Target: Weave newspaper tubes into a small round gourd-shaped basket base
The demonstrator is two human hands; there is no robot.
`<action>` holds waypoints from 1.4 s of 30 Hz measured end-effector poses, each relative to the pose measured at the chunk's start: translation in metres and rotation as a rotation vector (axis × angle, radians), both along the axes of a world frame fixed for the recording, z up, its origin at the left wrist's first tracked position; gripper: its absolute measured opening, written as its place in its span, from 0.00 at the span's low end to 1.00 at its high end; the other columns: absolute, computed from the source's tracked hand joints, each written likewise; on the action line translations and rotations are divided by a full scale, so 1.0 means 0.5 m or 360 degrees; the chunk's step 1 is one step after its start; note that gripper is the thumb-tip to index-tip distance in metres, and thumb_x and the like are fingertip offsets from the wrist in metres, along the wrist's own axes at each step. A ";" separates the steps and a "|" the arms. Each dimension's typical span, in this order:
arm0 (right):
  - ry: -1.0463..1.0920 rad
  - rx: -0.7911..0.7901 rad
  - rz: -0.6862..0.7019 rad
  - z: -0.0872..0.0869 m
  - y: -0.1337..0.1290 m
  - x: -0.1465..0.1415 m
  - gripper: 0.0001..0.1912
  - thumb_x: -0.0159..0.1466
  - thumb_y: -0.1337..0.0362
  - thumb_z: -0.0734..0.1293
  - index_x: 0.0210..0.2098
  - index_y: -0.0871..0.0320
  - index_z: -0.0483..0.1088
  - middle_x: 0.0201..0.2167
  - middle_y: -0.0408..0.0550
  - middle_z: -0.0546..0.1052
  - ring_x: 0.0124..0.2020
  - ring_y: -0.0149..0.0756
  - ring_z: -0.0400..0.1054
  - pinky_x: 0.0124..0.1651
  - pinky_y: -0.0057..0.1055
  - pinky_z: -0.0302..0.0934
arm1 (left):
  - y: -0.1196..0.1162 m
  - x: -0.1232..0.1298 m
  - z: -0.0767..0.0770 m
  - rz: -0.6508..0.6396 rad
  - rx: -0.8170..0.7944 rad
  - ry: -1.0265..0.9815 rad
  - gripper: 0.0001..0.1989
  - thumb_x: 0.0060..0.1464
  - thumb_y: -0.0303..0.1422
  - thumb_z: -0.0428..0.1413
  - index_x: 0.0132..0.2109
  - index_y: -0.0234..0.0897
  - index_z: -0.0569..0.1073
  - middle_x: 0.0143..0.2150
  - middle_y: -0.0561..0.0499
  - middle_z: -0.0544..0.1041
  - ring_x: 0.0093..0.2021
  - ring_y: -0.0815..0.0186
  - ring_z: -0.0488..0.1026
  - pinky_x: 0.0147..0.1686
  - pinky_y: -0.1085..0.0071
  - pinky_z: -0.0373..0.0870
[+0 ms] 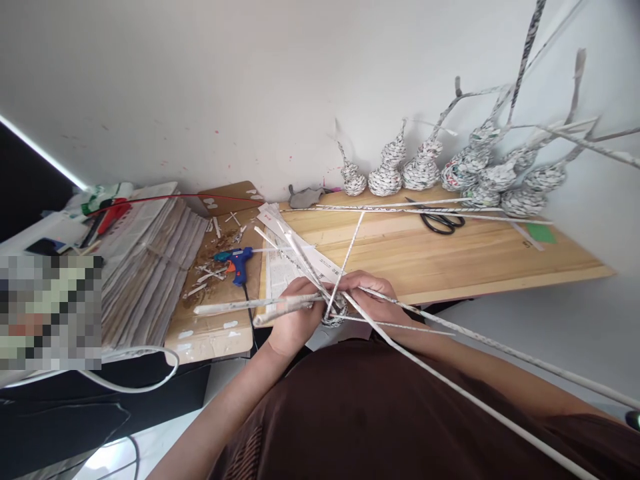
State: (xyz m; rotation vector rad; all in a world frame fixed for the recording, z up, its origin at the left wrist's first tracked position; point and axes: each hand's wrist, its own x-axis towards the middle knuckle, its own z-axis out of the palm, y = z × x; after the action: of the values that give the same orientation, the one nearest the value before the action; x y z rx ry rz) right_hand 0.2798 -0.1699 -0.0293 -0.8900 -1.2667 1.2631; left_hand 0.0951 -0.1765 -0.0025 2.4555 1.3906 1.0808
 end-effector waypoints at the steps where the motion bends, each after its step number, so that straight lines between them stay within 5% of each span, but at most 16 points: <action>1: 0.0012 -0.0047 0.0002 -0.005 0.001 0.000 0.14 0.62 0.52 0.70 0.34 0.55 0.81 0.37 0.51 0.81 0.39 0.41 0.76 0.44 0.38 0.70 | 0.001 0.000 -0.001 0.0007 0.0000 -0.0010 0.09 0.58 0.25 0.55 0.40 0.39 0.79 0.38 0.49 0.82 0.42 0.61 0.78 0.45 0.66 0.76; 5: 0.0050 -0.0252 -0.0017 -0.023 0.007 -0.006 0.14 0.61 0.54 0.71 0.39 0.57 0.78 0.34 0.48 0.80 0.31 0.35 0.74 0.33 0.31 0.69 | 0.003 0.001 -0.001 -0.0015 -0.0043 -0.0056 0.08 0.58 0.25 0.55 0.39 0.38 0.78 0.38 0.49 0.81 0.41 0.61 0.78 0.43 0.65 0.76; 15: 0.0102 -0.0485 -0.0065 -0.007 0.017 -0.011 0.19 0.55 0.52 0.75 0.39 0.57 0.74 0.31 0.45 0.78 0.23 0.30 0.69 0.24 0.28 0.64 | -0.005 -0.001 0.004 -0.0082 0.0004 0.0024 0.07 0.58 0.25 0.54 0.40 0.38 0.76 0.36 0.48 0.80 0.39 0.62 0.78 0.41 0.66 0.76; 20: -0.0259 -0.0472 0.0062 0.015 0.015 0.004 0.19 0.57 0.49 0.72 0.25 0.57 0.67 0.16 0.38 0.69 0.15 0.26 0.60 0.18 0.24 0.53 | -0.008 -0.002 -0.003 0.0147 0.0018 -0.0098 0.04 0.53 0.26 0.57 0.36 0.38 0.76 0.34 0.50 0.81 0.36 0.63 0.79 0.39 0.68 0.77; 25: -0.0138 -0.0424 0.0282 0.034 0.006 0.006 0.17 0.57 0.50 0.72 0.29 0.59 0.74 0.25 0.45 0.75 0.23 0.31 0.67 0.26 0.28 0.60 | -0.002 0.003 -0.007 0.0254 0.0071 -0.0143 0.01 0.49 0.27 0.58 0.31 0.38 0.74 0.29 0.51 0.78 0.32 0.62 0.77 0.35 0.67 0.76; 31: -0.0599 0.0087 0.0208 0.059 -0.003 0.018 0.13 0.61 0.54 0.70 0.28 0.57 0.77 0.28 0.47 0.75 0.28 0.35 0.67 0.31 0.30 0.60 | 0.001 0.009 -0.003 0.0253 -0.0044 -0.0116 0.02 0.50 0.26 0.58 0.32 0.38 0.73 0.30 0.50 0.77 0.33 0.62 0.76 0.36 0.66 0.74; 35: -0.0462 0.0189 0.0539 0.088 -0.001 0.020 0.12 0.58 0.53 0.73 0.33 0.57 0.79 0.32 0.48 0.78 0.34 0.38 0.70 0.36 0.31 0.62 | 0.000 0.012 0.003 0.0204 -0.0089 -0.0092 0.03 0.52 0.28 0.59 0.31 0.37 0.72 0.30 0.50 0.76 0.31 0.64 0.75 0.32 0.70 0.71; 39: -0.0147 0.0044 0.0796 0.113 0.003 0.014 0.15 0.59 0.51 0.72 0.32 0.58 0.78 0.34 0.50 0.80 0.40 0.40 0.72 0.44 0.35 0.65 | -0.001 0.011 0.006 0.0217 -0.0146 -0.0062 0.06 0.49 0.25 0.59 0.28 0.37 0.69 0.28 0.51 0.74 0.31 0.65 0.73 0.30 0.71 0.69; 42: 0.0028 -0.0255 0.0983 0.130 0.011 0.012 0.16 0.60 0.52 0.71 0.35 0.60 0.78 0.34 0.51 0.80 0.38 0.39 0.73 0.39 0.33 0.66 | -0.003 0.010 0.002 0.0234 -0.0228 -0.0158 0.06 0.48 0.25 0.60 0.29 0.37 0.70 0.28 0.52 0.74 0.31 0.65 0.72 0.32 0.71 0.69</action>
State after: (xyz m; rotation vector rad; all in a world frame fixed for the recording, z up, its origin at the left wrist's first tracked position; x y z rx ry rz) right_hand 0.2856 -0.1644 0.0358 -0.6068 -1.5014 1.8703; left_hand 0.1003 -0.1782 -0.0014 2.1996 1.5790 1.0744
